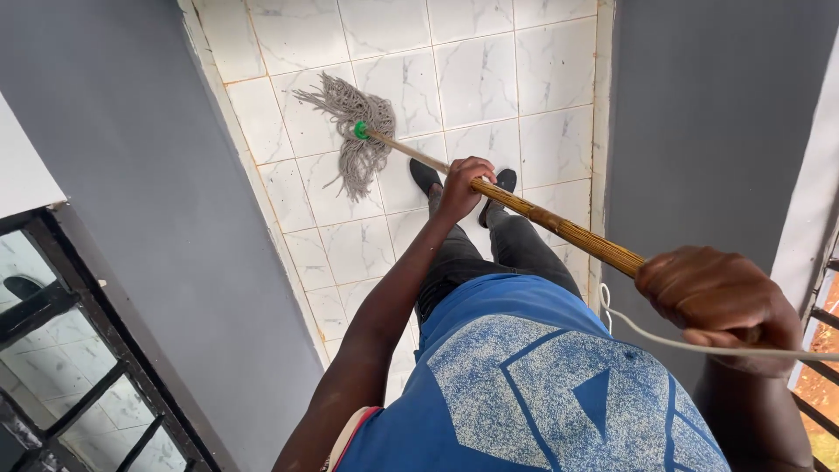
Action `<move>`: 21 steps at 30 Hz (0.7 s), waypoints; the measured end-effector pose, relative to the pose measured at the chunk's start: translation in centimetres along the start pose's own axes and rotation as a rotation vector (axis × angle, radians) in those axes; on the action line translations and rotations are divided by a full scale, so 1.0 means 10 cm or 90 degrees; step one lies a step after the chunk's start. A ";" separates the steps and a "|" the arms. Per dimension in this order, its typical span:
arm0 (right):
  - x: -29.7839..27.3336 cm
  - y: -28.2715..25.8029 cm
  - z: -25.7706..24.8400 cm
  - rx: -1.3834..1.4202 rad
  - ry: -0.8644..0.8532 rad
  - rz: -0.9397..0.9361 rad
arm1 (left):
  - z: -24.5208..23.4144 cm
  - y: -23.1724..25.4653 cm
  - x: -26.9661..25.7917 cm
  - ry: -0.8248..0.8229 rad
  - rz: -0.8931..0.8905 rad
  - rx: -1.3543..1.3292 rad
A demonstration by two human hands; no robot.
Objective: Mopping a tiled floor on a balcony.
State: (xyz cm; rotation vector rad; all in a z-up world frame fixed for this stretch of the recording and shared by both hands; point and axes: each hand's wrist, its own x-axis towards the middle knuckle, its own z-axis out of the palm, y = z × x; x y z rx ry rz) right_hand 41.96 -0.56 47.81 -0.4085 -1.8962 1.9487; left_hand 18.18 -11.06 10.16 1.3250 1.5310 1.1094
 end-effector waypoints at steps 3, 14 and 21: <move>-0.26 -0.11 -0.07 -0.038 -0.032 0.007 | 0.28 0.10 0.17 -0.002 0.015 -0.023; -1.48 -0.18 -0.65 -0.139 0.117 -0.021 | 1.55 0.62 0.62 -0.085 -0.107 0.101; -2.18 -0.15 -1.26 -0.153 0.031 -0.055 | 2.86 0.67 1.06 -0.100 -0.125 0.280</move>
